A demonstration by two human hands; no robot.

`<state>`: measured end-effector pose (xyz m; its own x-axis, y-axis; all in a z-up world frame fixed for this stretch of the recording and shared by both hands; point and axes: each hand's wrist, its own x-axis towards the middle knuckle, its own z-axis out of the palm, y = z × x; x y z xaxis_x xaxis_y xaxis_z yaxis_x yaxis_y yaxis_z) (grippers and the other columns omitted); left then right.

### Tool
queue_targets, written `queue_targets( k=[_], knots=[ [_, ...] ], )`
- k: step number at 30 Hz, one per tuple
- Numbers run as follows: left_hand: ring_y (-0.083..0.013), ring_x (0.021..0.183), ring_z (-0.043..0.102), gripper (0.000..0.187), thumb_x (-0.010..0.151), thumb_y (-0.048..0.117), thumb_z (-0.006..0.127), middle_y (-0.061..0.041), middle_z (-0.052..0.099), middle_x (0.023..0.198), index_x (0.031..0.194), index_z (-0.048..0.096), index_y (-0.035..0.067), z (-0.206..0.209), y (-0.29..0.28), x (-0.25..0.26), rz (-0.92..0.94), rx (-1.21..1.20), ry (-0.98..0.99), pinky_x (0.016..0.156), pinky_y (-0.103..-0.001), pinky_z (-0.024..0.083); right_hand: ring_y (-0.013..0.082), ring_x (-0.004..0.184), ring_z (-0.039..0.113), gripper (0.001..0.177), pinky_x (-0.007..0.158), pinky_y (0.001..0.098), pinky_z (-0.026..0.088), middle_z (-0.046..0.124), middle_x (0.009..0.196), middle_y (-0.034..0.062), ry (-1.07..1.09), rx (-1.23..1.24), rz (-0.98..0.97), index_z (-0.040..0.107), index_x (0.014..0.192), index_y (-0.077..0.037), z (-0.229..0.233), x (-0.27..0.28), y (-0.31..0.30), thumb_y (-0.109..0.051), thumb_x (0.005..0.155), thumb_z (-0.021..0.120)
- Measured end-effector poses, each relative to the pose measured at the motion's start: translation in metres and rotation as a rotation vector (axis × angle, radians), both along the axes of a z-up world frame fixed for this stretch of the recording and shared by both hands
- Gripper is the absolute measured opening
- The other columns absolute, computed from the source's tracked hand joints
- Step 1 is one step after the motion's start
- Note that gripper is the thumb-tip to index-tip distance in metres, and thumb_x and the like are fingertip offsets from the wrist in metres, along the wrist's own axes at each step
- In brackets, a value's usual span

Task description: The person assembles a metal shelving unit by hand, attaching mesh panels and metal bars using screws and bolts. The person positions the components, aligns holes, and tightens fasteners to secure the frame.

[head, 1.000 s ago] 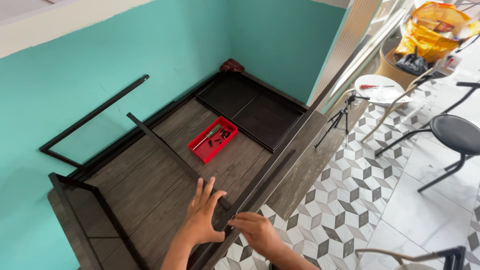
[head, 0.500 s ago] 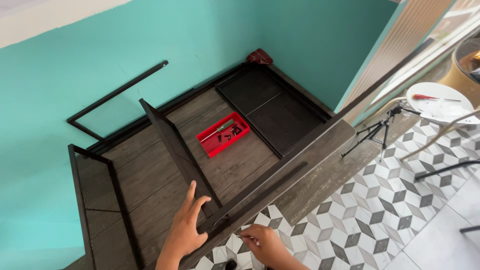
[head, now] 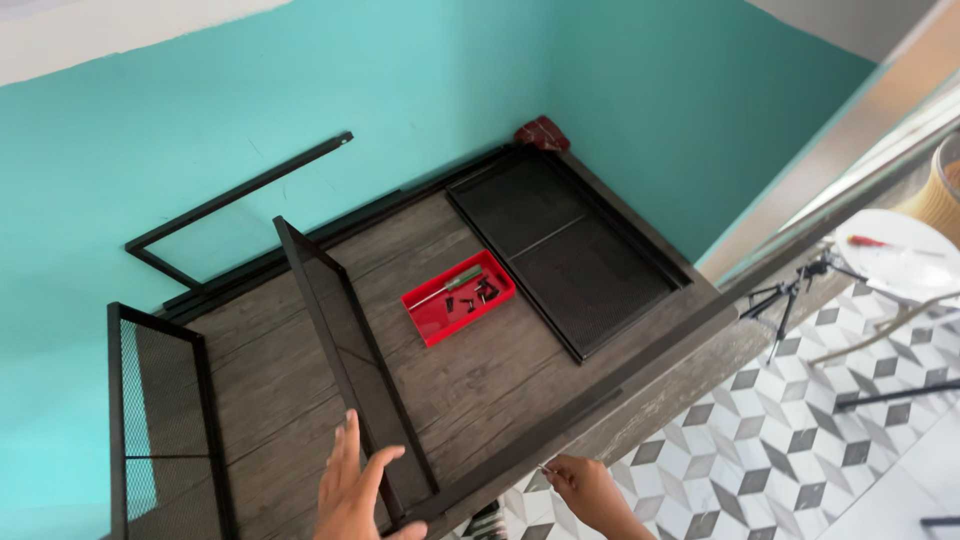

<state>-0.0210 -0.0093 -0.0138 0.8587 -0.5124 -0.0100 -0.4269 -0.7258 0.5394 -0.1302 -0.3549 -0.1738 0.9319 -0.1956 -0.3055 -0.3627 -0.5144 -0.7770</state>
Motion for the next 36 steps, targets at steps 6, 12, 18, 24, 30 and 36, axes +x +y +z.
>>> queue_targets(
  k=[6, 12, 18, 24, 30, 36],
  knots=[
    [-0.0511, 0.153, 0.009, 0.077, 0.067, 0.037, 0.085, -0.023, 0.012, 0.168, 0.136, 0.056, 0.019, 0.004, -0.039, 0.048, 0.122, -0.025, -0.212, 0.111, -0.071, 0.017, 0.0182, 0.067, 0.079, 0.023, 0.068, 0.0343, 0.061, 0.077, 0.072, 0.0083, 0.137, -0.005, 0.188, 0.076, 0.101, -0.008, 0.005, 0.014, -0.052, -0.007, 0.087, 0.058],
    [-0.0441, 0.151, 0.013, 0.047, 0.076, 0.020, 0.076, -0.017, 0.033, 0.162, 0.120, 0.064, 0.015, 0.006, -0.045, 0.060, 0.234, -0.023, -0.234, 0.114, -0.066, 0.023, 0.0133, 0.073, 0.071, 0.023, 0.073, 0.0322, 0.056, 0.069, 0.074, 0.0027, 0.333, 0.038, 0.492, 0.070, 0.112, -0.014, 0.083, 0.025, -0.124, -0.013, 0.094, 0.057],
    [-0.0414, 0.153, 0.015, 0.052, 0.071, -0.005, 0.061, -0.011, 0.041, 0.156, 0.118, 0.067, 0.016, -0.003, -0.043, 0.062, 0.260, 0.004, -0.203, 0.115, -0.061, 0.029, 0.0205, 0.084, 0.066, 0.039, 0.082, 0.0365, 0.055, 0.068, 0.089, 0.0097, 0.145, 0.737, 0.430, 0.069, 0.108, 0.004, 0.180, 0.045, -0.185, -0.030, 0.096, 0.054],
    [-0.0388, 0.154, 0.016, 0.053, 0.072, -0.009, 0.058, -0.008, 0.044, 0.154, 0.116, 0.069, 0.019, 0.003, -0.043, 0.059, 0.300, 0.028, -0.150, 0.113, -0.058, 0.033, 0.0148, 0.080, 0.064, 0.021, 0.072, 0.0309, 0.055, 0.066, 0.084, 0.0055, -0.310, 0.302, 0.355, 0.068, 0.110, -0.003, 0.214, 0.135, -0.200, -0.004, 0.097, 0.053],
    [-0.0368, 0.155, 0.016, 0.053, 0.072, -0.011, 0.056, -0.006, 0.044, 0.155, 0.114, 0.071, 0.017, 0.008, -0.036, 0.063, 0.342, 0.043, -0.128, 0.114, -0.061, 0.028, 0.0112, 0.077, 0.064, 0.016, 0.072, 0.0283, 0.055, 0.069, 0.082, 0.0038, -0.086, 0.213, 0.254, 0.069, 0.104, -0.003, 0.200, 0.168, -0.154, -0.002, 0.096, 0.055],
    [-0.0378, 0.155, 0.016, 0.051, 0.070, -0.012, 0.055, -0.006, 0.045, 0.154, 0.110, 0.070, 0.016, 0.006, -0.036, 0.061, 0.328, -0.032, -0.141, 0.114, -0.058, 0.030, 0.0105, 0.068, 0.061, 0.033, 0.065, 0.0278, 0.054, 0.066, 0.074, 0.0030, 0.001, 0.176, 0.437, 0.070, 0.109, -0.008, 0.182, 0.178, -0.125, 0.006, 0.085, 0.053]
  ],
)
